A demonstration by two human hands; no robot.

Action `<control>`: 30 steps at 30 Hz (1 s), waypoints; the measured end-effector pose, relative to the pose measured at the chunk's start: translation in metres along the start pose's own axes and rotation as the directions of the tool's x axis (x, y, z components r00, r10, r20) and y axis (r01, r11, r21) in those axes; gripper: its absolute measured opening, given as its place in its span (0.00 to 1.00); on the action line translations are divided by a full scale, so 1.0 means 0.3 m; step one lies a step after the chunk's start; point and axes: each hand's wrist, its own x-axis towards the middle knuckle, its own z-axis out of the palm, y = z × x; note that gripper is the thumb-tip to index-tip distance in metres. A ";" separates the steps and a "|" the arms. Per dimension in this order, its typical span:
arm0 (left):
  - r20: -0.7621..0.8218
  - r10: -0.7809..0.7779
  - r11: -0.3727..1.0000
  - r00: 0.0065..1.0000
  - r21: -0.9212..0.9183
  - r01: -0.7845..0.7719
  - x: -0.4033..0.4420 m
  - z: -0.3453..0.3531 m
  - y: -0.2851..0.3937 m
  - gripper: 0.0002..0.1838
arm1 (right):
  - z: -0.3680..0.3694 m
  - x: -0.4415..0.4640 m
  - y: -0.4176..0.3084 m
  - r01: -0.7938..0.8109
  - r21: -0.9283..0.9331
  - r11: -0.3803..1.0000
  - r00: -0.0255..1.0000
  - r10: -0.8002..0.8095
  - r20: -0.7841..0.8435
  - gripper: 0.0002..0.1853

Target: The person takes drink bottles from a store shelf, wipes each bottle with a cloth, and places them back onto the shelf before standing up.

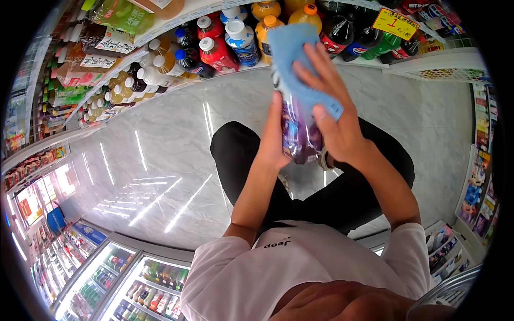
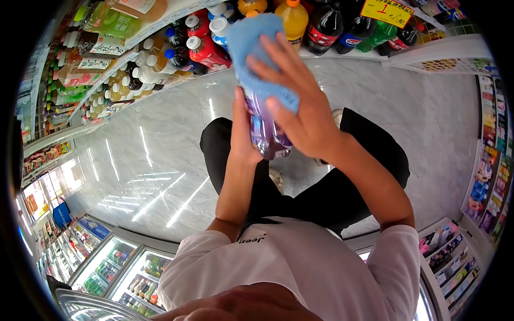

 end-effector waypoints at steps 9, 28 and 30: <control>0.053 -0.007 0.971 0.999 -0.240 0.019 -0.016 0.002 -0.002 0.30 | -0.037 0.030 0.008 -0.016 0.115 0.993 0.997 0.008 0.073 0.23; 0.063 0.171 0.953 0.983 -0.266 -0.149 0.050 -0.050 0.111 0.45 | 0.050 -0.082 -0.103 0.282 -0.171 0.944 0.884 -0.186 0.428 0.26; -0.032 0.222 0.973 0.975 -0.051 -0.223 0.030 -0.021 0.111 0.40 | 0.052 -0.067 -0.080 0.142 -0.098 0.985 0.951 -0.108 0.291 0.26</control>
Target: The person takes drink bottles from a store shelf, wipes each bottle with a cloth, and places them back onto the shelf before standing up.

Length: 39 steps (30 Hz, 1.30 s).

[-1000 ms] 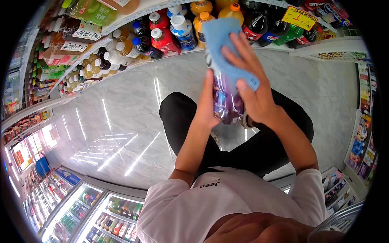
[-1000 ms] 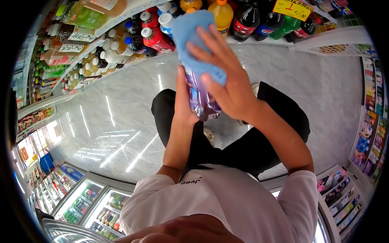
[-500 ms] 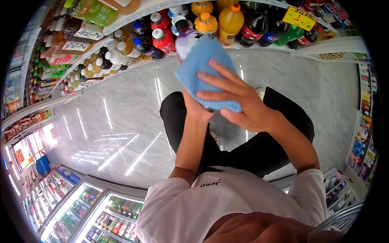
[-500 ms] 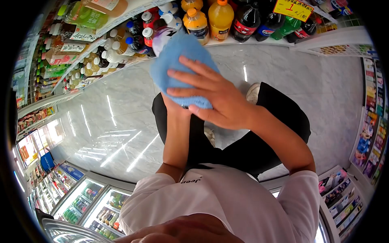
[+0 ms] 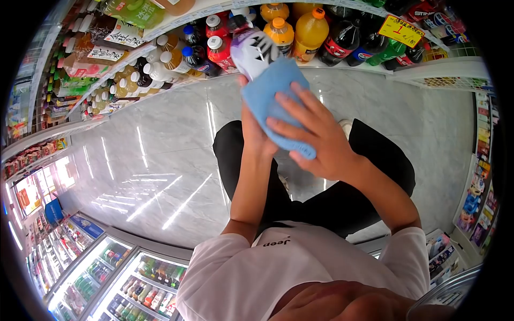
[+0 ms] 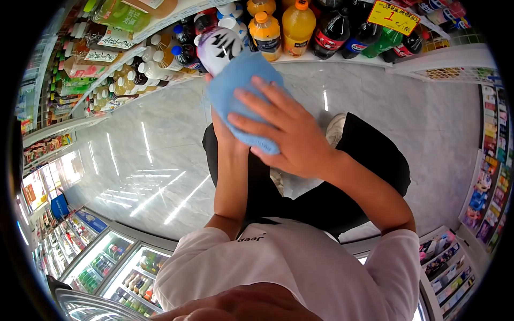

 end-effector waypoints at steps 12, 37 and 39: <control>0.048 -0.259 0.965 0.965 0.050 0.257 -0.079 0.031 -0.146 0.35 | -0.066 0.078 0.093 -0.135 0.641 0.756 0.851 0.420 -0.315 0.27; 0.115 0.668 0.660 0.735 0.364 -0.657 0.097 0.006 -0.123 0.36 | -0.013 0.028 0.036 0.000 0.883 -0.470 0.485 0.772 0.411 0.27; 0.279 0.661 0.577 0.696 0.403 -0.710 0.105 -0.030 -0.121 0.34 | -0.025 0.019 0.048 -0.024 0.870 -0.493 0.469 0.763 0.445 0.26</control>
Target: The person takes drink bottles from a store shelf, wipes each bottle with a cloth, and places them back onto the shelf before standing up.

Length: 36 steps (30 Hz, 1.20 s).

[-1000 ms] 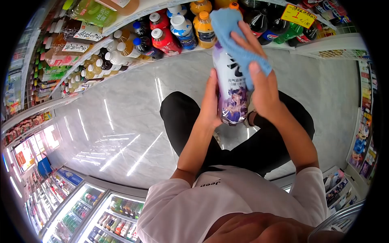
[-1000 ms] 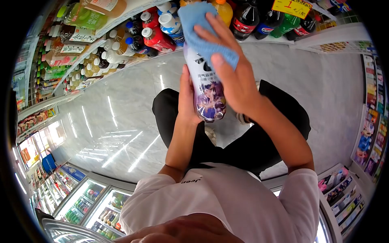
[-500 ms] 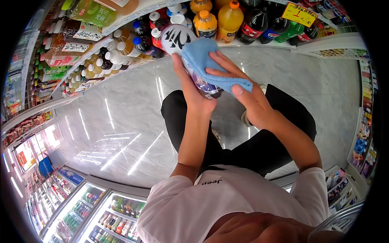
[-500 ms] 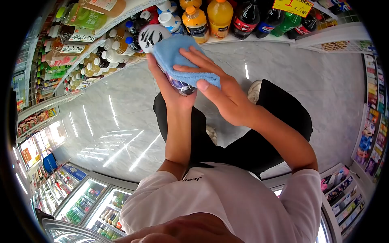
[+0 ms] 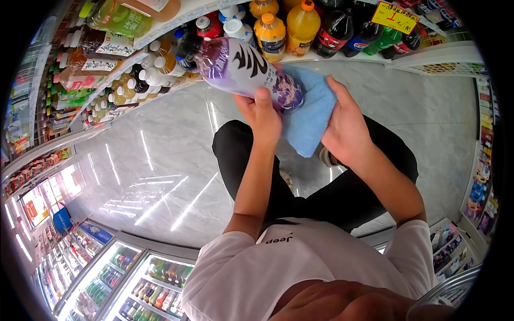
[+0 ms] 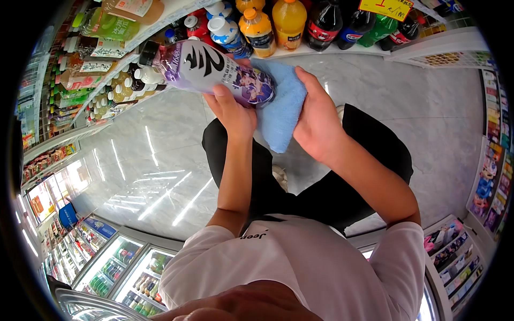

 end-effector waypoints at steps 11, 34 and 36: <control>0.418 -0.459 0.705 0.784 -0.366 0.608 -0.005 -0.067 0.056 0.34 | 0.041 -0.008 -0.172 0.523 -0.205 0.827 0.838 -0.543 -0.053 0.28; 0.586 -0.751 0.435 0.305 0.091 0.896 -0.072 -0.060 0.127 0.32 | 0.023 0.028 -0.169 0.680 -0.702 0.211 0.712 -0.422 0.562 0.21; 0.561 -0.766 0.461 0.313 0.141 0.876 -0.070 -0.055 0.118 0.35 | 0.015 0.033 -0.161 0.647 -0.713 0.271 0.744 -0.429 0.512 0.22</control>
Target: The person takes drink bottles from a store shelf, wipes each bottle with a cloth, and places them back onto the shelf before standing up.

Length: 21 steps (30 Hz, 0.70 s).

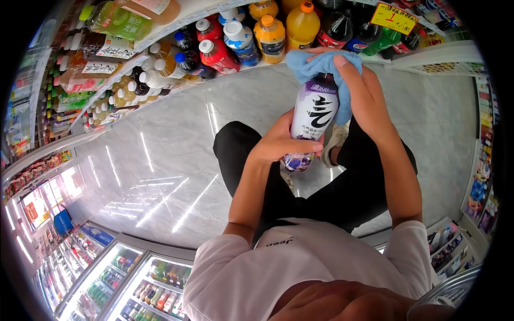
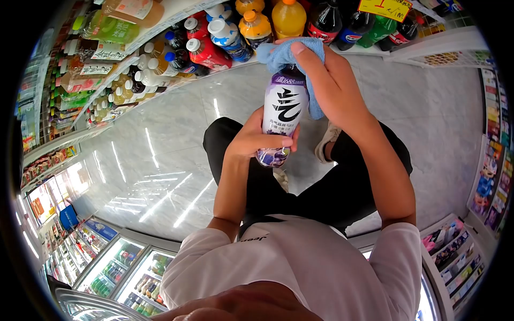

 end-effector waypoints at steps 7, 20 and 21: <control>-0.198 0.163 0.983 0.967 -0.049 -0.176 0.012 0.009 0.009 0.36 | 0.017 -0.002 -0.053 -0.172 0.152 0.973 0.973 0.192 -0.126 0.26; -0.336 0.742 0.668 0.580 0.433 -0.605 -0.015 -0.143 0.308 0.32 | 0.021 -0.013 -0.066 -0.243 0.097 0.965 0.968 0.247 -0.036 0.29; -0.312 0.791 0.609 0.526 0.491 -0.623 -0.023 -0.151 0.357 0.32 | 0.024 -0.021 -0.072 -0.248 0.080 0.966 0.968 0.250 -0.021 0.29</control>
